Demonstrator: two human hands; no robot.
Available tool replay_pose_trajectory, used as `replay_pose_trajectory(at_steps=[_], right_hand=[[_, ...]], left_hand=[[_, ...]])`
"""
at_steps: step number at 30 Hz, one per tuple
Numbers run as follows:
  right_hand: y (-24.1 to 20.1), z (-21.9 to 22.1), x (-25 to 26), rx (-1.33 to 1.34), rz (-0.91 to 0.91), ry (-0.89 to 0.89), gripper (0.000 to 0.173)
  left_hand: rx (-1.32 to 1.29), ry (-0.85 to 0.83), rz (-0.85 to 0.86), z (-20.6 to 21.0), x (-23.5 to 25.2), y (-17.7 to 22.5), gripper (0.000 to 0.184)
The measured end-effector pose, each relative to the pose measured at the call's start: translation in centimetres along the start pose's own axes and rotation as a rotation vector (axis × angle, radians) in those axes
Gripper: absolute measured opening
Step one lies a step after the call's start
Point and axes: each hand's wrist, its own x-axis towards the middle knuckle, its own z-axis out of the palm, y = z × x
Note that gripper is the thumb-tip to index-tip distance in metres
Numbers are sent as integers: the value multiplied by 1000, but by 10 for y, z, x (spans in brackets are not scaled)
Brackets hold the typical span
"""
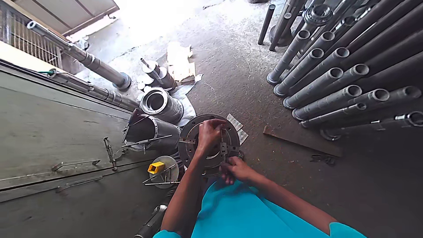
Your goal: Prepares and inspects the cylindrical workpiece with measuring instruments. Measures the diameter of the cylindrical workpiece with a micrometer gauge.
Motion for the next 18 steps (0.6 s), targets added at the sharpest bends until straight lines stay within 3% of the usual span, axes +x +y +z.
replay_pose_trajectory(at_steps=[2,5,10,15,18], right_hand=[[-11,-32,-9,-189,-26,-51,29],[-31,-89,-11,-460,-154,46,25],[-54,-118,8,-575,-325,228,21],[-53,-112,-15,-682,-165,-16,29],[-34,-78,-15,-587,-25,-236,35]], left_hand=[[-16,74,-30,-13,-6,-25,14],[-357,74,-133,-33,-40,-67,14],[-694,189,-288,-14,-102,-67,14],[-808,246,-262,-3,-76,-62,19],[-760,61,-185,-3,-33,-49,26]])
